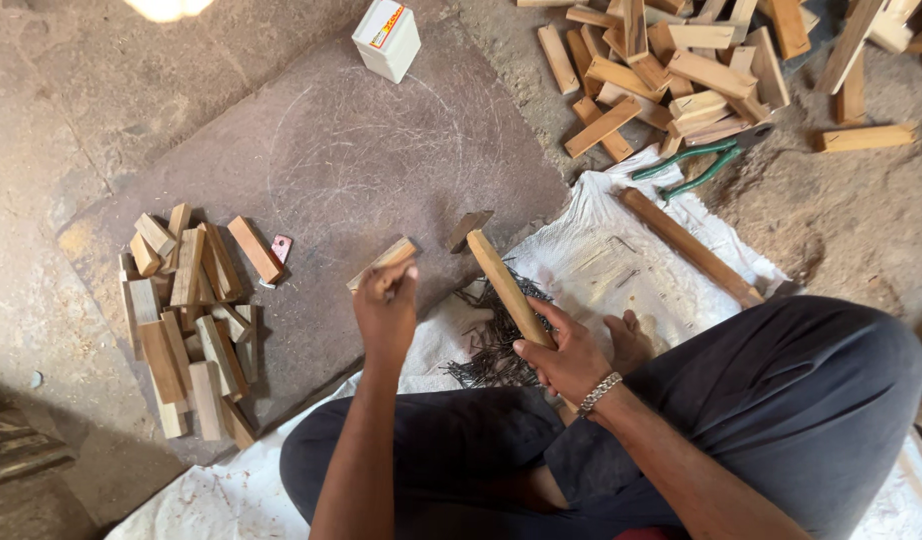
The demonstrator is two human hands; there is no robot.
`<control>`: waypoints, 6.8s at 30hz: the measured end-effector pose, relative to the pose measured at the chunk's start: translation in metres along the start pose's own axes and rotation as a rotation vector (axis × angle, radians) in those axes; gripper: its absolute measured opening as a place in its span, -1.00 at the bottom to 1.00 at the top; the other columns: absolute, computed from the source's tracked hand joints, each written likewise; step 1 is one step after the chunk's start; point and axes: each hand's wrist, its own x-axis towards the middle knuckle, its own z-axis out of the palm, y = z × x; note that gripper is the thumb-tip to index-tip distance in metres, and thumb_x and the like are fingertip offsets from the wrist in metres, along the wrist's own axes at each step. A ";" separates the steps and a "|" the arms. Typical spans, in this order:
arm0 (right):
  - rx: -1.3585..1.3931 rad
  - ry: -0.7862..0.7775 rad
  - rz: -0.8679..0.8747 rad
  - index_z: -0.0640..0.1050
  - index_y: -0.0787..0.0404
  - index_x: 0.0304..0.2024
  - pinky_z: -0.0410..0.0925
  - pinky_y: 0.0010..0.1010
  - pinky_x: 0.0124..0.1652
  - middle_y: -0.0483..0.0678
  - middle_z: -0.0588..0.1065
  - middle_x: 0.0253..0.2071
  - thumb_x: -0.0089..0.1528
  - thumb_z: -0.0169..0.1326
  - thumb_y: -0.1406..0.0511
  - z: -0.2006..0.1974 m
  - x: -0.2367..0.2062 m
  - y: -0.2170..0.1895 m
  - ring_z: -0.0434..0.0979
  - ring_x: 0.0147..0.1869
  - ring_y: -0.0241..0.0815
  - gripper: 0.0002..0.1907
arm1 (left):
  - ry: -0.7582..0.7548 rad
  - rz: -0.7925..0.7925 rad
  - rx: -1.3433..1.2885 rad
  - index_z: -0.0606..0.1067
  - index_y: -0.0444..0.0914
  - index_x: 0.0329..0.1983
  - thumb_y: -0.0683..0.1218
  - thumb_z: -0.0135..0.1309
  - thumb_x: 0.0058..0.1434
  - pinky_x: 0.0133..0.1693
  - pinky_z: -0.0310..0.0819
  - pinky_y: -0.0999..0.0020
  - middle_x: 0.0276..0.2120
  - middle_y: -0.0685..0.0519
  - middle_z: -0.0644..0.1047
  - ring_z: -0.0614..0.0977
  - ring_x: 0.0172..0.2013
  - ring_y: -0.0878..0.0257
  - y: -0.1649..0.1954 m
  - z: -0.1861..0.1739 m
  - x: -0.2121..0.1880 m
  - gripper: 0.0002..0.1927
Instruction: The person sits on the floor and repeatedly hammers nails into small wooden blocks. They pick up a block, place a nail, hammer it in, and then set the block aside, continuing this process with multiple pieces.
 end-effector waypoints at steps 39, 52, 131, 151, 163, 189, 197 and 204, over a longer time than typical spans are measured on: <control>-0.546 0.203 -0.598 0.39 0.07 0.37 0.43 -0.30 0.11 0.13 0.53 0.21 0.20 0.20 0.25 0.010 -0.001 0.006 0.59 0.24 0.04 -0.33 | 0.170 0.258 0.124 0.51 -0.13 0.16 -0.28 0.26 0.19 -0.18 0.58 0.38 -0.21 0.09 0.68 0.68 -0.24 0.30 -0.034 0.024 0.041 -0.54; -0.936 0.231 -0.633 0.40 -0.12 0.41 0.53 -0.18 -0.23 0.05 0.64 -0.08 0.24 0.18 0.18 0.038 0.003 -0.044 0.69 -0.17 0.05 -0.34 | 0.128 0.135 0.041 0.21 -0.17 0.49 -0.30 0.25 0.13 -0.19 0.60 0.41 -0.25 0.10 0.70 0.71 -0.29 0.33 -0.024 0.019 0.041 -0.15; 0.342 -0.053 0.040 0.10 -0.07 0.50 0.29 -0.47 -0.70 -0.09 0.39 -0.58 0.29 0.04 0.28 0.041 0.017 0.039 0.32 -0.67 -0.35 -0.25 | 0.573 -0.315 0.344 0.60 -0.32 -0.10 0.00 0.26 0.25 -0.21 0.49 0.05 -0.21 -0.15 0.57 0.57 -0.25 0.02 -0.044 -0.119 0.101 -0.70; -0.339 0.303 -0.586 0.29 0.05 0.44 0.46 -0.25 -0.07 0.15 0.53 0.13 0.20 0.22 0.22 0.029 0.008 0.062 0.58 0.03 0.02 -0.24 | 0.190 0.359 0.523 0.54 -0.32 -0.02 -0.18 0.18 0.01 -0.07 0.42 0.03 -0.03 -0.25 0.53 0.53 -0.02 -0.20 -0.009 -0.038 0.011 -0.59; -0.724 0.283 -0.377 0.27 -0.33 0.41 0.40 -0.13 0.15 -0.07 0.45 0.30 0.13 0.21 0.04 0.041 0.031 0.013 0.53 0.23 0.10 -0.21 | -0.479 0.271 0.641 0.55 -0.24 -0.14 -0.10 0.18 0.09 -0.14 0.52 0.01 -0.17 -0.16 0.56 0.60 -0.12 -0.11 -0.040 0.072 -0.091 -0.74; 0.036 0.031 -0.083 0.20 -0.05 0.50 0.23 -0.55 -0.70 -0.15 0.42 -0.56 0.17 0.22 0.32 0.008 0.005 0.018 0.31 -0.66 -0.42 -0.13 | -0.481 0.131 0.394 0.67 -0.15 -0.25 -0.08 0.20 0.16 -0.15 0.53 0.08 -0.21 -0.01 0.61 0.65 -0.15 -0.04 -0.014 0.059 -0.089 -0.87; 0.041 0.028 -0.042 0.17 -0.07 0.50 0.25 -0.55 -0.69 -0.15 0.43 -0.54 0.17 0.22 0.29 0.007 -0.001 0.008 0.33 -0.65 -0.43 -0.12 | -0.386 0.091 0.060 0.66 -0.26 -0.13 -0.20 0.15 0.22 -0.20 0.56 0.18 -0.26 -0.12 0.63 0.67 -0.29 0.03 -0.025 0.055 -0.089 -0.82; 0.035 0.029 -0.033 0.18 -0.07 0.51 0.25 -0.55 -0.69 -0.16 0.42 -0.55 0.18 0.22 0.28 0.009 -0.002 0.009 0.32 -0.64 -0.44 -0.13 | -0.130 0.024 -0.252 0.67 -0.28 -0.14 -0.26 0.14 0.25 -0.26 0.66 0.46 -0.26 0.04 0.71 0.71 -0.32 0.33 -0.033 0.031 -0.046 -0.83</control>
